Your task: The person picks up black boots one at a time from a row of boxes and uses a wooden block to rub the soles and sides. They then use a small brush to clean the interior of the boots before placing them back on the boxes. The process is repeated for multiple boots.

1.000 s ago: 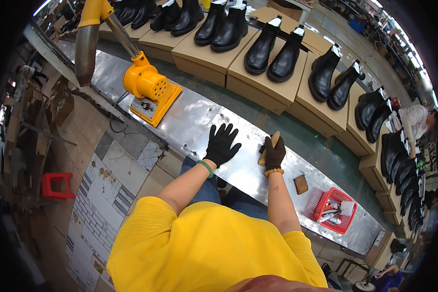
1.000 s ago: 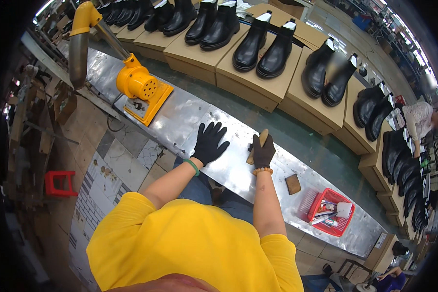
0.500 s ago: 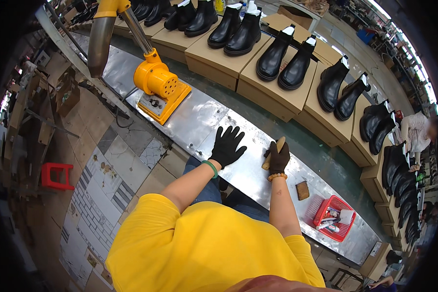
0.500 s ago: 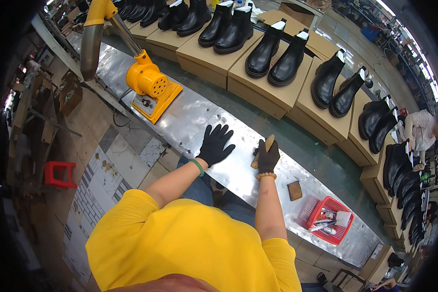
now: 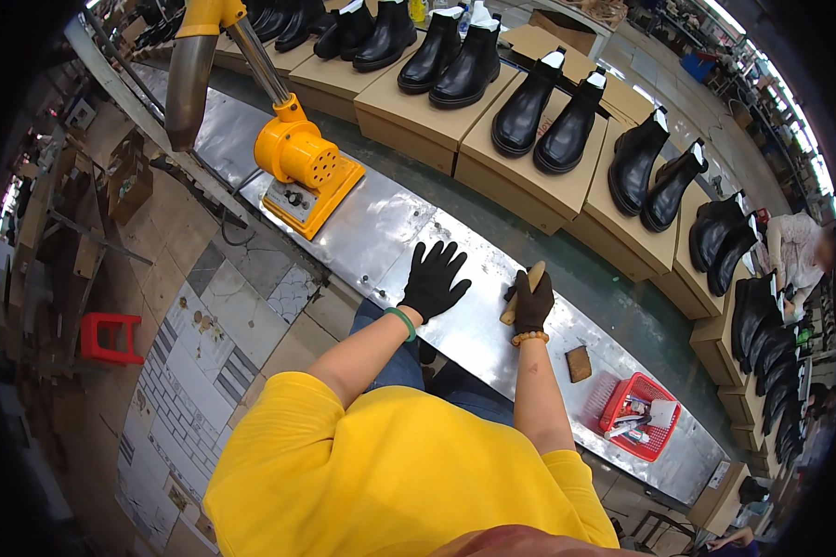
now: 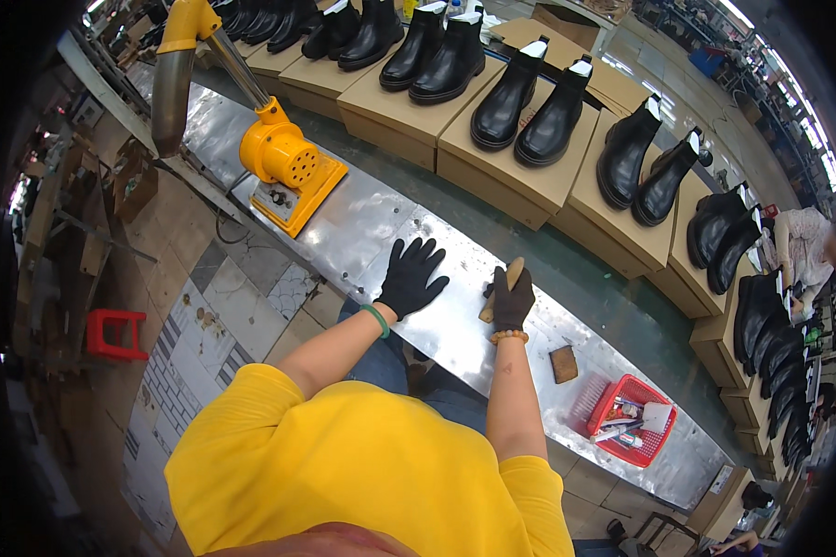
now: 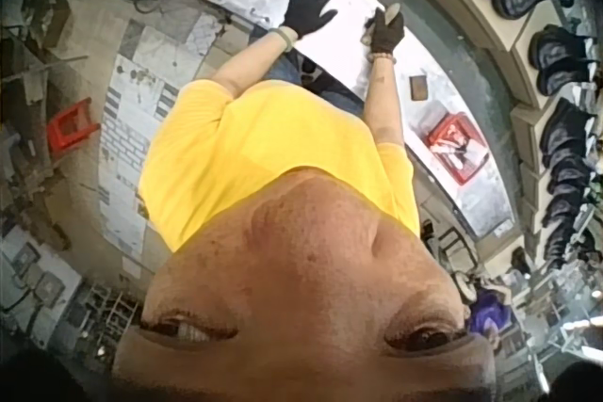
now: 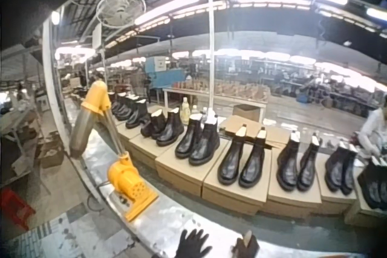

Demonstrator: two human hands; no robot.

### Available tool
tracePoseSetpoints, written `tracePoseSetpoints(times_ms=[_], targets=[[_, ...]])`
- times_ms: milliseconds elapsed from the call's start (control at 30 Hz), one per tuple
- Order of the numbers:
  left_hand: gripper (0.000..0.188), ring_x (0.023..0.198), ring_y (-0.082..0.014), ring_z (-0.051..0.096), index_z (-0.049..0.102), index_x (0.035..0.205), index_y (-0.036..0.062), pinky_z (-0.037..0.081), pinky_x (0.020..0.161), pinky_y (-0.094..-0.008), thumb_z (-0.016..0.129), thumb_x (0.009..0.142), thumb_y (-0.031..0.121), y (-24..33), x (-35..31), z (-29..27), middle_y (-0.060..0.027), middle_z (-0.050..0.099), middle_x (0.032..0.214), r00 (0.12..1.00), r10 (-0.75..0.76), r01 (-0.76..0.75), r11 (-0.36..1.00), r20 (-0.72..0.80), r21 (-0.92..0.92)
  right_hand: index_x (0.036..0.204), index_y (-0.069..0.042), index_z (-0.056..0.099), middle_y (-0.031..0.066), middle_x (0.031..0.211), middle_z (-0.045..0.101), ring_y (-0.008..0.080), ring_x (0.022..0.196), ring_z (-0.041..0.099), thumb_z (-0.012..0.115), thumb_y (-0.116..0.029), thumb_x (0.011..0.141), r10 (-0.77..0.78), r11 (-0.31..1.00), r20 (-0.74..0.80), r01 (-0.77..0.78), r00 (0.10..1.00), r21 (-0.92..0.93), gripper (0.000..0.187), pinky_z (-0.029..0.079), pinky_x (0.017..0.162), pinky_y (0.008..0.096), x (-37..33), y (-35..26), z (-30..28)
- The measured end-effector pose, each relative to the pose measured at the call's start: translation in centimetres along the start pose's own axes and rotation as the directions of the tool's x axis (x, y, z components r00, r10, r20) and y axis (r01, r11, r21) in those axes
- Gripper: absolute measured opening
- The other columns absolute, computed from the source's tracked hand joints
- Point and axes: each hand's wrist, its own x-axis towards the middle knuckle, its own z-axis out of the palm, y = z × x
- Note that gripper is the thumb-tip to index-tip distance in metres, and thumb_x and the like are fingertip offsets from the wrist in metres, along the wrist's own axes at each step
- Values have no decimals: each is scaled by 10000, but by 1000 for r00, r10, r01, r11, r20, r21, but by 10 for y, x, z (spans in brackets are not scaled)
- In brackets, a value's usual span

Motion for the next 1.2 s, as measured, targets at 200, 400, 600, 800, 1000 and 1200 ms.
tracePoseSetpoints(times_ms=[200,400,600,800,1000,1200], targets=[[530,1237,-325,412,543,1248,105,180,1066,-563,538,841,445,-2,1,-2,-140,483,1326,1000,-3,4,1000,12,-12,992,-27,579,117,810,653,200,686,646,675,-306,807,9,1000,1,-9,1000,11,348,516,631,335,2,5,3],[520,1265,-332,400,542,1257,130,160,1084,-550,521,851,455,-7,-2,3,-136,468,1352,1000,-16,15,1000,-23,-14,892,-20,544,62,674,580,150,514,568,642,-198,837,-109,992,-52,112,993,57,211,470,481,299,7,20,13],[563,1298,-321,366,512,1293,131,129,1103,-547,514,847,475,-13,-4,9,-128,445,1382,998,-50,52,998,34,-46,895,-32,536,53,656,560,145,505,538,627,-174,846,-133,975,-18,134,991,179,176,455,451,293,9,25,16],[521,1283,-326,386,529,1264,123,189,1091,-544,529,847,436,-12,-6,-1,-133,454,1370,1000,-27,28,997,9,-67,849,-27,514,57,628,544,152,480,527,621,-158,847,-97,981,34,90,995,171,169,441,436,291,3,11,13],[520,1287,-309,383,532,1263,119,178,1102,-531,524,847,433,-17,-7,-2,-122,462,1364,999,-42,43,997,19,-56,847,-32,513,52,636,542,149,479,521,618,-171,844,-53,985,50,44,997,166,174,430,444,287,-5,-7,16],[533,1293,-286,378,533,1263,120,160,1111,-521,529,835,438,-15,-4,-7,-112,467,1360,998,-45,47,997,34,-60,846,-36,512,48,647,541,146,484,519,617,-178,846,-78,986,28,73,997,150,176,431,447,290,2,8,15]])
